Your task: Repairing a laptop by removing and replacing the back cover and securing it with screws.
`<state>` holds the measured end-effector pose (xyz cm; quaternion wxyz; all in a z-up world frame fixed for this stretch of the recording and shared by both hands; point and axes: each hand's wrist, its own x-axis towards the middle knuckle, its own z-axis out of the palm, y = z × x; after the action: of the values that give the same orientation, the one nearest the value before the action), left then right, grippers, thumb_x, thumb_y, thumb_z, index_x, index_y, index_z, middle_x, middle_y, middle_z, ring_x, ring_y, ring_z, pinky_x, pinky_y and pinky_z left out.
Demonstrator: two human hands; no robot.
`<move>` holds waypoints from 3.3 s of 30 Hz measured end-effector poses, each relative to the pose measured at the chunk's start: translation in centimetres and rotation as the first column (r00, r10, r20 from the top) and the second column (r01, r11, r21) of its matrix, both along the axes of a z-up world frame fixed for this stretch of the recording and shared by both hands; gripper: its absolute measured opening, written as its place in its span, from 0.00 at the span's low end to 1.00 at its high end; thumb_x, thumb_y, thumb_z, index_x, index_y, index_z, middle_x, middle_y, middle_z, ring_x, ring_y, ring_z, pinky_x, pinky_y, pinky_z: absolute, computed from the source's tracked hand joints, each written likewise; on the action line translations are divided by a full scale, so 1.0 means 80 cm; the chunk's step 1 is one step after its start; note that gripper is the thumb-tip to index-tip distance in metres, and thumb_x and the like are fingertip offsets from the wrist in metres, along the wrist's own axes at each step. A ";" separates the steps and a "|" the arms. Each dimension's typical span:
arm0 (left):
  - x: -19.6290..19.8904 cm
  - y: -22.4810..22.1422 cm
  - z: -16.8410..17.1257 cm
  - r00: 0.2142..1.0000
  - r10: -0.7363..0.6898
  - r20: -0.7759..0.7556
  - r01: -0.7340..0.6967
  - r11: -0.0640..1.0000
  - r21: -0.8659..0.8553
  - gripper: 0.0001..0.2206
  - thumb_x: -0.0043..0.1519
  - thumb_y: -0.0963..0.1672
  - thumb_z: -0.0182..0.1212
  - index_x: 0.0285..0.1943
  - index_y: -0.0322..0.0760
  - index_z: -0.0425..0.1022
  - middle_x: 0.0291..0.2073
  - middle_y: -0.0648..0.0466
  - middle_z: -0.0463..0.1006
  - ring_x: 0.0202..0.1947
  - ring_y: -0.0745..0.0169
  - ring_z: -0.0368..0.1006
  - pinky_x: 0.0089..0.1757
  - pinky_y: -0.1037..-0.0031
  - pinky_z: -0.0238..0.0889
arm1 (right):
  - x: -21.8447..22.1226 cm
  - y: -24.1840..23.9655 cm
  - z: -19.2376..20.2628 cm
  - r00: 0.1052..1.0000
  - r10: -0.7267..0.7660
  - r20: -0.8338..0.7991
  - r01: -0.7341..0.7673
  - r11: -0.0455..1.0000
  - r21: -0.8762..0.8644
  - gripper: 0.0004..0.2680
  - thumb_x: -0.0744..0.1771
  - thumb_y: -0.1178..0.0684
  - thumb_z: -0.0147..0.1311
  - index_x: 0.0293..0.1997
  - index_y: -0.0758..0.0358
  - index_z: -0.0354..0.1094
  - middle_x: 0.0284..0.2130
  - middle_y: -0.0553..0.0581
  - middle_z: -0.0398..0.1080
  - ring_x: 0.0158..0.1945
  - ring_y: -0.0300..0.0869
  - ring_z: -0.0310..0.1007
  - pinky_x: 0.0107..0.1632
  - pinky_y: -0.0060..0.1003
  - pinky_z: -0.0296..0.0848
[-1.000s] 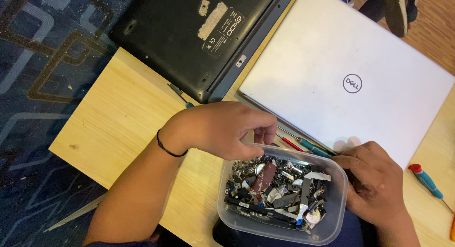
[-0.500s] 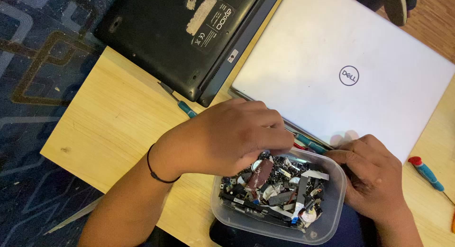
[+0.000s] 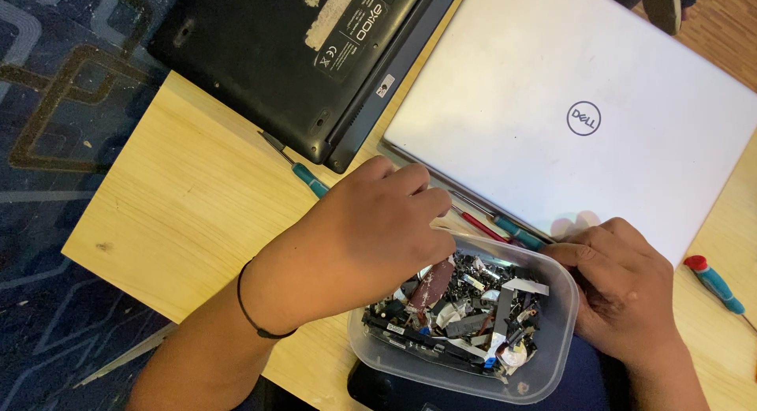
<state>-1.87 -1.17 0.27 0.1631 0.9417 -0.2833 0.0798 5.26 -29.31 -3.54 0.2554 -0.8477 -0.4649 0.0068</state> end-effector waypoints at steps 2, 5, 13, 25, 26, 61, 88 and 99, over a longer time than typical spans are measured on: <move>0.000 -0.002 -0.002 1.000 -0.003 -0.014 0.002 1.000 -0.021 0.13 0.42 0.39 0.63 0.18 0.60 0.71 0.22 0.61 0.62 0.30 0.54 0.60 0.28 0.65 0.49 | 0.000 0.000 -0.001 1.000 0.000 -0.007 0.000 1.000 -0.006 0.08 0.66 0.50 0.45 0.35 0.58 0.70 0.25 0.52 0.68 0.28 0.47 0.63 0.35 0.39 0.60; 0.001 -0.004 -0.001 0.999 -0.007 -0.044 0.006 1.000 -0.030 0.14 0.40 0.39 0.64 0.16 0.63 0.72 0.22 0.61 0.61 0.31 0.54 0.60 0.29 0.64 0.49 | 0.000 0.000 -0.002 1.000 0.003 -0.007 -0.003 1.000 -0.008 0.08 0.66 0.50 0.45 0.35 0.58 0.70 0.25 0.51 0.68 0.27 0.46 0.62 0.34 0.39 0.59; -0.001 -0.015 -0.020 0.997 0.046 0.067 -0.046 0.999 0.000 0.09 0.39 0.42 0.67 0.15 0.55 0.71 0.21 0.61 0.62 0.31 0.54 0.60 0.28 0.66 0.48 | 0.001 -0.001 -0.001 1.000 0.010 -0.007 -0.010 1.000 -0.010 0.08 0.66 0.49 0.44 0.35 0.58 0.70 0.26 0.52 0.69 0.28 0.47 0.62 0.34 0.39 0.59; 0.000 -0.032 -0.023 0.980 0.062 0.190 -0.075 0.995 0.061 0.12 0.41 0.35 0.60 0.18 0.50 0.67 0.23 0.58 0.65 0.37 0.51 0.64 0.30 0.66 0.50 | 0.001 0.000 0.000 1.000 -0.015 0.006 0.015 1.000 -0.025 0.08 0.66 0.49 0.44 0.35 0.56 0.70 0.24 0.50 0.66 0.27 0.47 0.60 0.31 0.39 0.58; 0.000 -0.033 -0.023 0.978 0.072 0.196 -0.086 0.994 0.065 0.12 0.42 0.35 0.60 0.18 0.49 0.67 0.22 0.58 0.65 0.37 0.52 0.64 0.30 0.67 0.50 | 0.001 -0.001 -0.001 1.000 -0.012 0.007 0.012 1.000 -0.018 0.08 0.66 0.49 0.45 0.35 0.56 0.70 0.25 0.50 0.67 0.26 0.47 0.59 0.31 0.39 0.58; 0.010 -0.011 0.013 0.935 -0.301 -0.189 0.098 0.729 -0.677 0.05 0.55 0.38 0.63 0.36 0.42 0.75 0.31 0.61 0.76 0.36 0.69 0.65 0.40 0.78 0.62 | -0.036 -0.012 0.043 0.987 -0.153 -0.049 0.109 0.860 -0.499 0.13 0.60 0.51 0.52 0.48 0.47 0.68 0.34 0.54 0.66 0.41 0.50 0.62 0.41 0.46 0.65; 0.018 -0.015 -0.017 0.988 -0.149 -0.048 0.150 0.988 0.026 0.08 0.49 0.34 0.57 0.33 0.38 0.72 0.31 0.52 0.76 0.30 0.42 0.75 0.33 0.60 0.68 | -0.036 0.006 0.050 0.964 -0.265 0.024 0.225 0.764 -0.604 0.07 0.64 0.49 0.49 0.42 0.54 0.71 0.34 0.53 0.68 0.44 0.45 0.68 0.43 0.36 0.73; 0.032 0.032 -0.011 0.992 0.020 0.124 -0.024 0.999 0.026 0.06 0.51 0.38 0.57 0.28 0.43 0.69 0.27 0.58 0.71 0.28 0.50 0.74 0.30 0.65 0.67 | -0.041 -0.006 0.068 0.977 -0.213 -0.028 0.132 0.696 -0.706 0.12 0.65 0.50 0.46 0.50 0.61 0.65 0.34 0.58 0.73 0.46 0.47 0.73 0.46 0.39 0.74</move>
<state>0.70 1.41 -0.59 0.1316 0.9401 -0.2835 0.1358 1.99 -29.76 1.90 -0.0604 -0.9191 -0.3318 0.2036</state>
